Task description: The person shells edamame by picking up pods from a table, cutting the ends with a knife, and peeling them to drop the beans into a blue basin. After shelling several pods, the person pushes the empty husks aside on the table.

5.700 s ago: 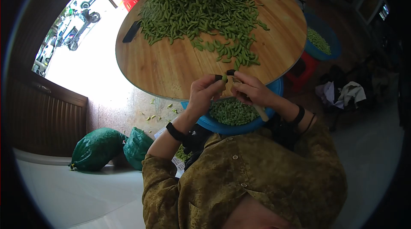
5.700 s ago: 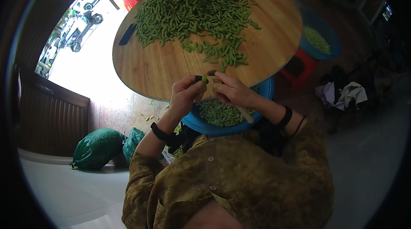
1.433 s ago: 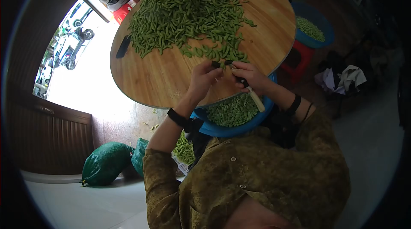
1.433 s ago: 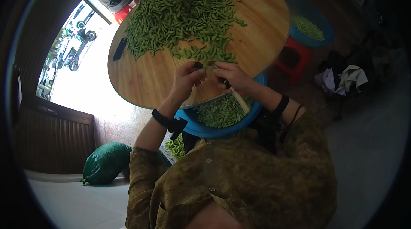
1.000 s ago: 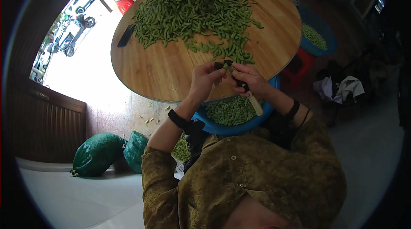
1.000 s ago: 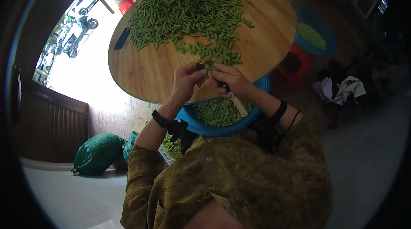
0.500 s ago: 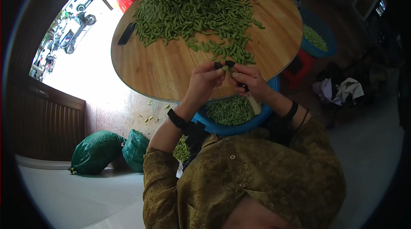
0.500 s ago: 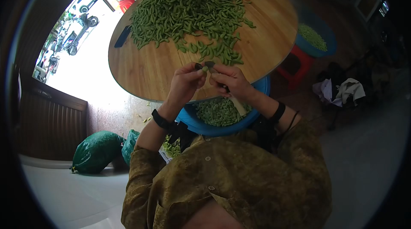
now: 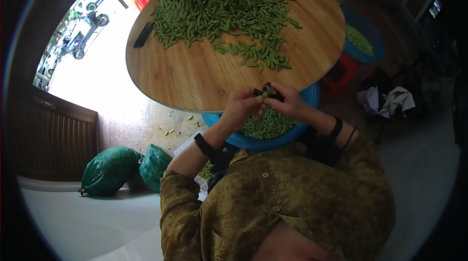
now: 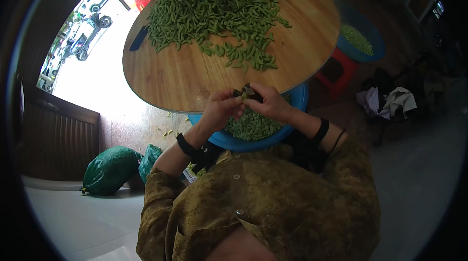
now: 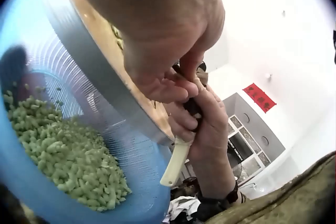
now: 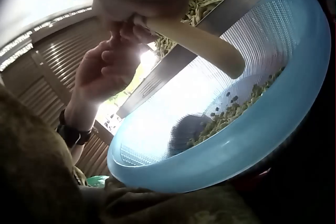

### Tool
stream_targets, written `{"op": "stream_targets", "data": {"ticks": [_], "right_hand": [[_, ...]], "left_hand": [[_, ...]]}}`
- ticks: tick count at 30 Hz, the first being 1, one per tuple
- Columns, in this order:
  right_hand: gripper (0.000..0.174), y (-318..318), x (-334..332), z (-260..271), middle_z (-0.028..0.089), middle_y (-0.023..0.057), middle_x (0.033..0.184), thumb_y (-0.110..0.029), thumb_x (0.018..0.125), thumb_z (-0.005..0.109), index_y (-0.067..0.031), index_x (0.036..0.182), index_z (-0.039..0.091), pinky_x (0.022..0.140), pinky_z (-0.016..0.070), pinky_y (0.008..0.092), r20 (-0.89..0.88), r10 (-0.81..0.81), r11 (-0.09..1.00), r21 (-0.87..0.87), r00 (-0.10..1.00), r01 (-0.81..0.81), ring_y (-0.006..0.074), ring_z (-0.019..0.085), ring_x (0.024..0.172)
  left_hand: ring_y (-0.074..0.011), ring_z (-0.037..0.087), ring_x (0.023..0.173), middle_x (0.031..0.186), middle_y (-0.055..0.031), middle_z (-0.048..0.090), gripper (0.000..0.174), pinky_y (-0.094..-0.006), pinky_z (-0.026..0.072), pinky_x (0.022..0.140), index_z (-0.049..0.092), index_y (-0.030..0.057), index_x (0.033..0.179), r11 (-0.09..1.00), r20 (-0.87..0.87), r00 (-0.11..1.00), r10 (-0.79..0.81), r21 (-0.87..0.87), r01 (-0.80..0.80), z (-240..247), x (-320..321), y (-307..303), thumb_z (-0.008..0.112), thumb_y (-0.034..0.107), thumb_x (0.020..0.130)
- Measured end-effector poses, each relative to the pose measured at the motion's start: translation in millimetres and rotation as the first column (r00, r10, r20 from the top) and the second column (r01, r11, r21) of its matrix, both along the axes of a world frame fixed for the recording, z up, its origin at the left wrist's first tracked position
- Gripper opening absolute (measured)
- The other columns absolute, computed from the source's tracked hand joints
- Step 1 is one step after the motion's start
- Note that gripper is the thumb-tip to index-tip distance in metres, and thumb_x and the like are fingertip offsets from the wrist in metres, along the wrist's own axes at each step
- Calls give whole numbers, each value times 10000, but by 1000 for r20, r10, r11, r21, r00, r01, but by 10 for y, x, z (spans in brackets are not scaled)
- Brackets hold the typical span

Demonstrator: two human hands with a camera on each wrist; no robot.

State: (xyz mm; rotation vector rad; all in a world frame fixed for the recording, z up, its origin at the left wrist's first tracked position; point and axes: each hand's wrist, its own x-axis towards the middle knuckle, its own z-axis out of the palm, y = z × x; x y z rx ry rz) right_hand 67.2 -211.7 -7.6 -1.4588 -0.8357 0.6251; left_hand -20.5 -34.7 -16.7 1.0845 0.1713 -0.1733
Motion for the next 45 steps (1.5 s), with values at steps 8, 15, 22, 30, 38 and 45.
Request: {"op": "stream_targets", "data": {"ticks": [8,15,22,30,38,45], "right_hand": [[235,-153,39,23,572,106,758,-211,869,638,-4,936,550,635,426,340,303,342,869,-461,889,-178,202,558,683],[215,11,164,-44,527,46,708,-223,912,578,-14,937,532,580,411,293,173,24,986,-166,985,5,144,540,632],[281,-52,276,-25,486,20,756,-177,950,466,-54,1203,485,416,333,219,-374,-52,996,-88,926,21,78,450,552],[205,99,172,-9,486,30,792,-155,972,434,-45,1140,475,414,347,205,-567,83,988,157,819,9,75,449,576],[129,141,100,65,487,15,790,-161,970,428,-60,1015,495,408,348,199,-553,128,981,195,823,-22,67,443,562],[127,164,100,24,491,10,791,-168,980,422,-64,1015,486,412,351,192,-518,150,978,205,842,-48,61,437,561]], "left_hand": [[-387,599,680,690,-196,594,98,-442,474,604,585,-6,865,-63,-173,844,-507,985,163,430,-776,585,578,83,827],[-408,599,809,839,-206,593,143,-480,482,702,615,25,922,55,330,860,-388,940,-336,227,473,446,568,53,789],[-433,587,841,872,-217,599,155,-471,483,722,613,21,931,-20,372,897,-238,922,-387,-160,1109,458,602,91,793],[-92,553,581,698,-31,618,114,-223,399,508,619,13,907,846,196,979,47,513,-144,275,434,187,644,108,848],[-68,556,636,713,-11,619,132,-212,412,555,626,0,928,838,238,967,95,505,-207,198,417,219,668,73,827],[-81,574,666,743,-20,630,140,-226,451,605,618,-6,932,832,276,957,91,506,-226,242,376,204,669,63,822]]}}
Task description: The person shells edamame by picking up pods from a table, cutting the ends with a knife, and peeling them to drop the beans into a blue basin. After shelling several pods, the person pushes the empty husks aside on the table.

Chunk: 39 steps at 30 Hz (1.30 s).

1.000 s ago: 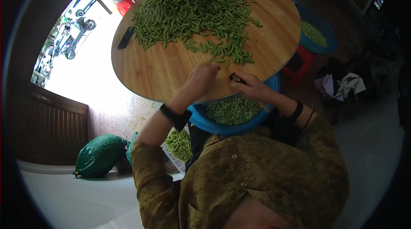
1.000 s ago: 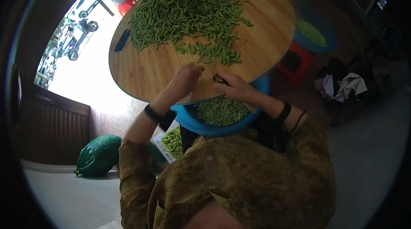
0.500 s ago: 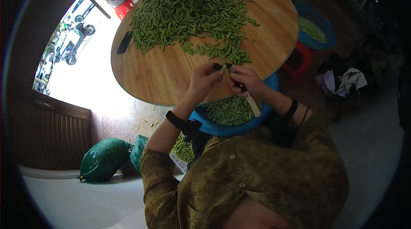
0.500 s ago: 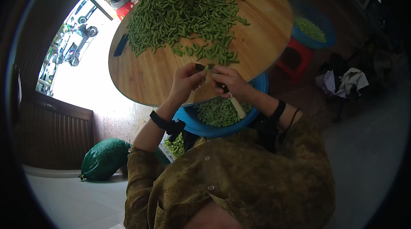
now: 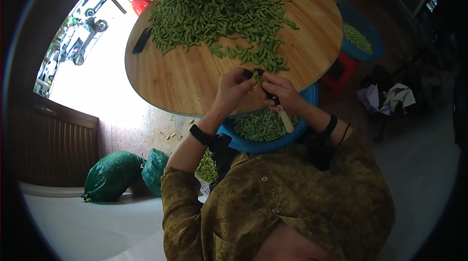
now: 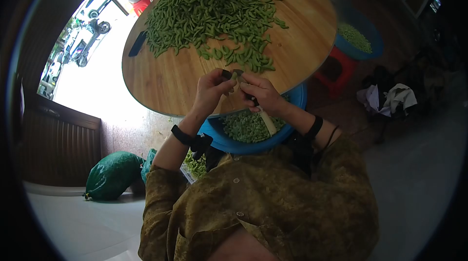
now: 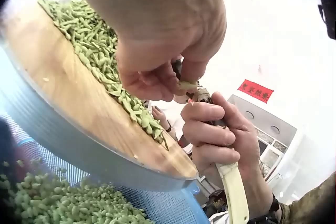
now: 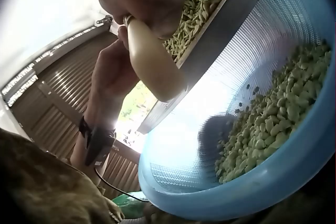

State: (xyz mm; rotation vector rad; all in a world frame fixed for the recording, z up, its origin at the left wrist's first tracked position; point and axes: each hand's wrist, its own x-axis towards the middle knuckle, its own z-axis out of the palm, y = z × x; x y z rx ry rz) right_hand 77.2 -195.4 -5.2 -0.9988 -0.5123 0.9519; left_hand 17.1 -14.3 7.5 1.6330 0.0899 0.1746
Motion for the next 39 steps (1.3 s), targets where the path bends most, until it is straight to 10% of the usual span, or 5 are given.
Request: {"op": "stream_targets", "data": {"ticks": [23,25,29,36,39], "right_hand": [[182,-26,-39,136,517,26,807,-142,974,454,-64,1120,530,403,355,164,-331,28,998,60,943,-9,61,449,550],[195,-34,-34,77,518,27,811,-150,978,454,-74,1142,527,403,355,164,-351,42,998,56,935,-24,60,448,554],[155,-17,-44,60,497,37,836,-165,984,450,-104,1118,501,383,347,164,-396,92,995,83,914,-64,66,436,560],[211,-64,-41,69,529,33,795,-131,971,465,-79,1166,528,401,350,161,-362,66,996,80,930,-39,54,445,565],[188,-100,-74,32,539,24,756,-131,952,502,-51,1115,553,424,360,179,56,3,999,-44,998,0,43,462,574]], "left_hand": [[-168,601,663,764,-51,620,145,-269,474,621,583,-2,1001,688,-16,969,-248,-707,164,-118,-61,37,622,43,868],[-170,610,632,749,-51,628,171,-261,479,589,587,-18,989,989,43,999,-30,146,23,-73,-119,19,648,78,862],[-149,617,611,735,-50,635,186,-252,481,563,603,-34,953,779,380,925,-19,586,-225,45,-197,-1,672,105,850],[-128,627,633,746,-60,643,140,-248,498,557,637,-41,951,992,-12,993,-119,-49,118,63,-183,85,619,78,878],[-114,628,647,743,-49,632,172,-238,494,553,628,-39,987,965,-62,987,-145,-228,128,18,-175,11,584,104,905]]}}
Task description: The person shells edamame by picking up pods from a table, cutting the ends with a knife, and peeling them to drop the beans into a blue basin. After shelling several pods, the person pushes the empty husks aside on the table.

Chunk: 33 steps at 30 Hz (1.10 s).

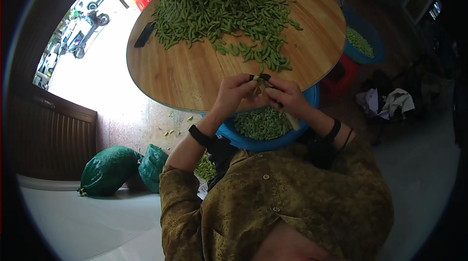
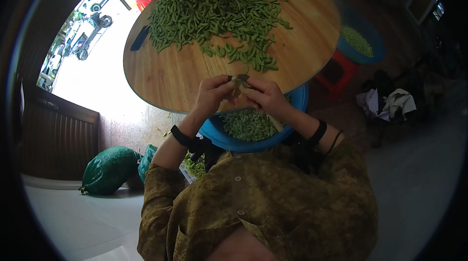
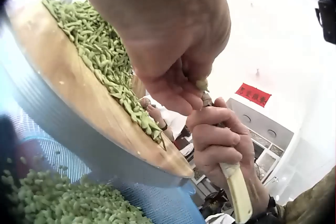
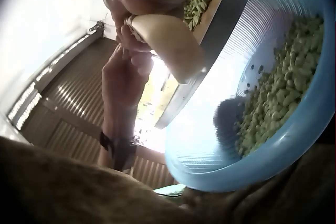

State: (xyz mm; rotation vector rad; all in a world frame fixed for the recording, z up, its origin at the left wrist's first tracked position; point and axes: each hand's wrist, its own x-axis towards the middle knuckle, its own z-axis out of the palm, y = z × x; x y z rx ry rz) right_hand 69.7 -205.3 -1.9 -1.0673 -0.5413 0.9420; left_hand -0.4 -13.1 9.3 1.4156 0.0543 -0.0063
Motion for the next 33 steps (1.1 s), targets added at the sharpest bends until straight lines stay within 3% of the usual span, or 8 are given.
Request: {"op": "stream_targets", "data": {"ticks": [3,5,8,13,17,19,26,33], "right_hand": [[197,46,1,-82,549,37,716,-142,911,574,-7,1054,557,468,403,249,438,-128,969,-137,890,207,70,499,601],[269,88,23,-106,568,88,746,-148,857,636,17,1045,537,531,445,328,783,-315,909,87,536,407,173,573,633],[297,97,88,-150,569,147,793,-109,802,662,10,1038,528,563,464,388,926,-309,863,177,216,474,308,607,695],[325,80,73,-159,564,156,831,-71,755,658,7,1035,512,545,474,395,973,-224,880,174,61,442,352,602,702],[350,52,47,-110,555,135,818,-71,715,661,-6,1021,504,508,473,385,974,-197,892,224,-109,392,323,604,668],[349,35,38,-111,554,129,814,-78,709,663,-13,1010,499,503,471,383,983,-148,907,179,-109,380,317,603,663],[346,10,8,-130,563,131,766,-137,700,680,-32,960,477,502,459,428,993,3,928,40,-117,371,347,601,670],[310,-7,20,-75,570,169,759,-160,726,673,-48,943,482,565,458,469,964,-24,909,-89,265,407,407,580,689]], "left_hand": [[-113,625,641,746,-48,630,180,-236,491,557,611,-39,970,1000,-16,1000,17,19,-17,-113,10,-80,555,126,923],[-116,625,640,756,-49,633,182,-238,492,559,602,-37,954,987,0,1000,29,157,-29,-177,7,-136,542,133,930],[-141,628,620,732,-75,643,172,-269,489,554,591,-35,903,974,-19,997,79,213,-73,-165,-24,-194,546,131,917],[-203,630,586,618,-140,606,147,-337,478,543,580,-48,855,756,247,968,42,625,-192,1,-126,-263,543,95,863],[-291,635,595,634,-190,600,144,-365,473,544,578,-47,848,832,92,994,63,545,-103,68,-138,-270,522,87,854],[-381,616,635,673,-239,587,143,-396,471,561,584,-41,836,906,-177,984,11,419,65,158,-143,-257,525,89,828],[-427,595,670,690,-260,574,159,-414,479,589,593,-49,808,772,79,997,-10,634,-42,30,-189,-311,543,101,790],[-122,542,495,572,-33,531,163,-268,415,433,590,0,817,961,-99,995,1,276,27,-128,-134,-284,470,107,845]]}}
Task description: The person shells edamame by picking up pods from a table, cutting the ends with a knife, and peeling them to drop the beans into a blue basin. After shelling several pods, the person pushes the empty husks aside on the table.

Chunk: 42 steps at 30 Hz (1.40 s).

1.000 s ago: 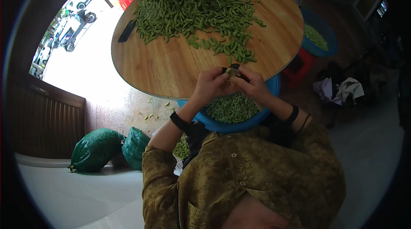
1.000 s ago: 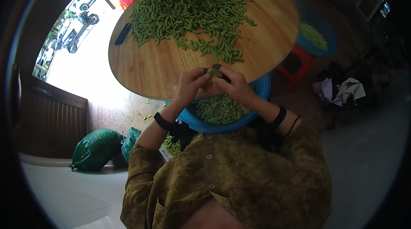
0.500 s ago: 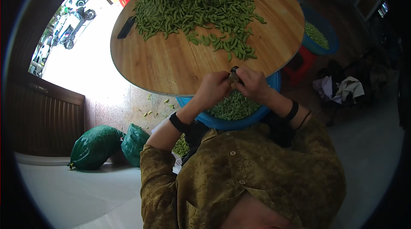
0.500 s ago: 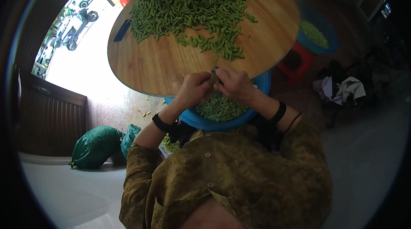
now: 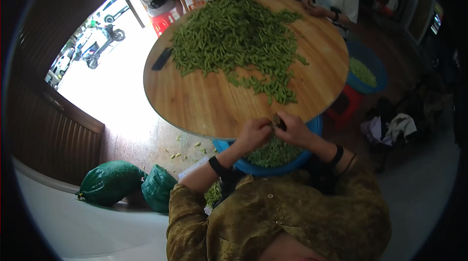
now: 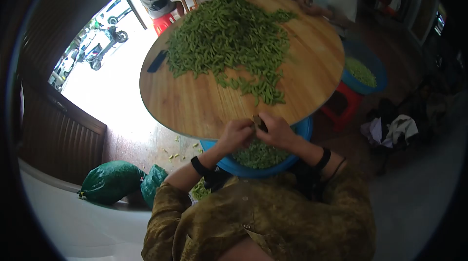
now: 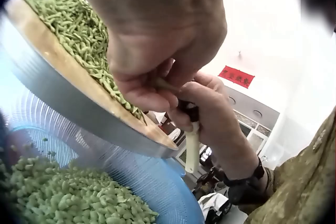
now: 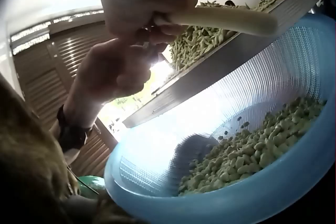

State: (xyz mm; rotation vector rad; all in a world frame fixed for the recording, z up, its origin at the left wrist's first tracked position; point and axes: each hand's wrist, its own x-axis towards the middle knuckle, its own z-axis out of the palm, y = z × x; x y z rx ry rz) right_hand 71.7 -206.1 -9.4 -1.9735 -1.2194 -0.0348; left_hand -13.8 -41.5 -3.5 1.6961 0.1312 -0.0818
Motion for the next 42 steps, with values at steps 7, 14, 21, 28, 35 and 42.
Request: {"op": "stream_targets", "data": {"ticks": [7,14,21,28,35,42], "right_hand": [[290,-18,-146,-16,543,192,834,-100,722,660,-29,930,471,623,460,459,87,85,996,-19,993,-84,412,570,783],[267,2,-188,-12,547,194,809,-89,717,648,-19,907,475,618,472,451,145,59,998,-14,988,-58,417,572,755],[178,-78,41,3,548,124,699,-111,756,615,0,876,545,588,460,351,-299,-119,985,88,947,151,258,591,652],[221,-150,-75,-77,583,28,721,-129,761,616,10,933,596,596,434,278,-642,16,999,-18,766,-36,92,551,682],[214,-153,-139,-125,585,40,696,-121,751,632,26,904,603,603,443,300,-463,277,911,-153,842,-383,124,567,661],[170,-124,-49,195,588,29,684,-124,800,625,-10,925,609,523,441,237,-765,67,992,-15,641,-122,101,557,576]], "left_hand": [[-107,533,521,619,-28,548,191,-247,401,448,589,4,819,995,22,1000,-15,-102,17,-70,-35,-95,456,124,887],[-91,522,632,680,-18,557,145,-262,404,526,599,6,801,998,106,993,53,-30,-50,-435,76,-77,471,69,828],[-120,595,779,909,-38,633,358,-265,498,675,586,23,1170,971,-76,997,18,-238,-36,-95,31,218,497,34,823],[-190,611,931,1069,-108,619,424,-292,515,792,535,-13,1192,853,-124,992,-20,-519,-47,-26,-36,494,491,-38,771],[-264,576,1076,1106,-162,607,334,-331,465,929,552,-46,1088,722,14,1000,-2,-691,11,-196,-62,661,485,-100,765],[-233,626,970,1072,-162,618,215,-319,519,852,546,-56,1075,827,-61,992,110,-548,-126,-139,-163,552,460,-48,878]]}}
